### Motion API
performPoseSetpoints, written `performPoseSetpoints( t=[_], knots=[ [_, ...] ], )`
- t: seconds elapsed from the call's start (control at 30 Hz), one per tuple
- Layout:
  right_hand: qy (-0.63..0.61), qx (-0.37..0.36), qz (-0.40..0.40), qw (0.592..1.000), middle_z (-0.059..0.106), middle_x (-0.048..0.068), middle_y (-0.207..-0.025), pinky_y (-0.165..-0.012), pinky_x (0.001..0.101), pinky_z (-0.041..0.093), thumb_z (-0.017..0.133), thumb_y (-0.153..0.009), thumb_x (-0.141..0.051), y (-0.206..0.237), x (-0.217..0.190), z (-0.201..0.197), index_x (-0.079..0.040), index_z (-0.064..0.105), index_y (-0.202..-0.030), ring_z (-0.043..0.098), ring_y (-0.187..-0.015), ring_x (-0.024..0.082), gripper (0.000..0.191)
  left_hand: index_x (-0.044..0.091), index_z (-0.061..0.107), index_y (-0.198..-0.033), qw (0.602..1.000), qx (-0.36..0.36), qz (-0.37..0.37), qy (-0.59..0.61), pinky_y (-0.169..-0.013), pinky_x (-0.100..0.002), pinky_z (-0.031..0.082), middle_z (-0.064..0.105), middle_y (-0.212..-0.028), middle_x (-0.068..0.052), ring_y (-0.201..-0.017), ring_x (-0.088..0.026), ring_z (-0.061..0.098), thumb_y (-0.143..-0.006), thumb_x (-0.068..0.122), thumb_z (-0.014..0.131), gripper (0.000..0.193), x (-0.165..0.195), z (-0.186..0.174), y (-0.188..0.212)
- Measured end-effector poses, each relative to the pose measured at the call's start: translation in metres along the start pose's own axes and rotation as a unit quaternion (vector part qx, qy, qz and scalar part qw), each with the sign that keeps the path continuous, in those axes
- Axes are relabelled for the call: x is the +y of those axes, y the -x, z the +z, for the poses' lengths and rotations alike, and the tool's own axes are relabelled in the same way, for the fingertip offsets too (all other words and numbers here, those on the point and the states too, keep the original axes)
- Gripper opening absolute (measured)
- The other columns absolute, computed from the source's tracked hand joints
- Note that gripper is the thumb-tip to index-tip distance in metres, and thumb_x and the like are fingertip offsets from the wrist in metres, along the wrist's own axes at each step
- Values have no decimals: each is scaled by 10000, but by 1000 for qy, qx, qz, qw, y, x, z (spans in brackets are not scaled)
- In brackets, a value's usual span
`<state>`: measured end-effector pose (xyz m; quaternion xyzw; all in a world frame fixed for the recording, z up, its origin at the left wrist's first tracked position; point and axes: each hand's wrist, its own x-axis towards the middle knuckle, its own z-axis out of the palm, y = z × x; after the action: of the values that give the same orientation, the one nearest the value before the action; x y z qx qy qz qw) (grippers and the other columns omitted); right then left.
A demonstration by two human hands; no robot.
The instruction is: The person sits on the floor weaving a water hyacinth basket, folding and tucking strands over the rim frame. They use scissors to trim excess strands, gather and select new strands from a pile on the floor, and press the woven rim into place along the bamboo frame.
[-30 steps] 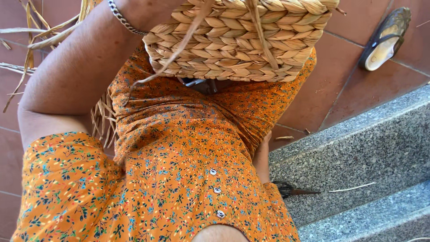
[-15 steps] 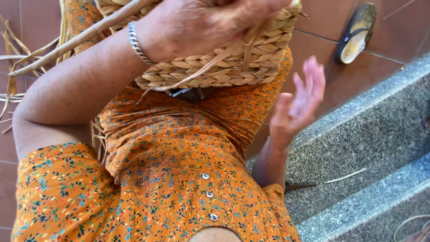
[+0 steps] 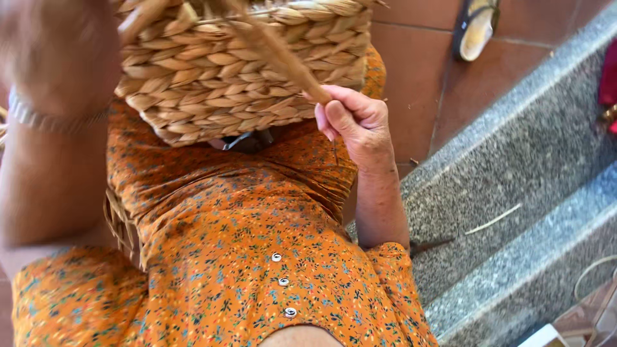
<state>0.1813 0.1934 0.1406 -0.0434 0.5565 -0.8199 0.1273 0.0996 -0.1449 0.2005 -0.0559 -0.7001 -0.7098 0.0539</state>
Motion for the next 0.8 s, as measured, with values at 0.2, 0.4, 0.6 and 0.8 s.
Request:
performPoseSetpoints(
  t=[0.2, 0.4, 0.6, 0.8],
  knots=[
    [299, 31, -151, 942, 685, 53, -949, -707, 254, 481, 767, -1022, -69, 11, -13, -27, -17, 739, -1124, 611, -797, 132, 118, 13, 603, -1284, 997, 9, -80, 10, -763, -270, 452, 649, -1134, -137, -851, -201, 568, -1158, 39, 539, 143, 8, -4, 79],
    [588, 64, -237, 771, 695, 14, -921, -833, 369, 422, 838, -926, -81, 10, -27, -19, -95, 759, -990, 581, -867, 219, 103, 18, 518, -1331, 875, -77, 293, -377, -1101, -468, 484, 600, -1332, -172, -1234, -352, 597, -975, -89, 622, 386, 21, 38, 89],
    [604, 95, -276, 741, 647, 18, -967, -947, 427, 408, 841, -911, -185, 15, -36, 1, -136, 758, -1059, 577, -945, 239, 176, -57, 437, -1467, 890, -270, 223, -292, -1129, -521, 434, 587, -1367, -244, -1267, -420, 575, -958, 11, 669, 563, -22, 156, 67],
    [624, 390, -274, 619, 609, 129, -1225, -1092, 470, 387, 760, -978, -334, 62, -15, -54, -43, 595, -1287, 531, -1193, 321, 455, 54, 642, -1236, 914, -313, 114, -231, -861, -410, 560, 710, -1059, -185, -985, -351, 697, -1045, 61, 670, 194, -53, 180, 48]
  ],
)
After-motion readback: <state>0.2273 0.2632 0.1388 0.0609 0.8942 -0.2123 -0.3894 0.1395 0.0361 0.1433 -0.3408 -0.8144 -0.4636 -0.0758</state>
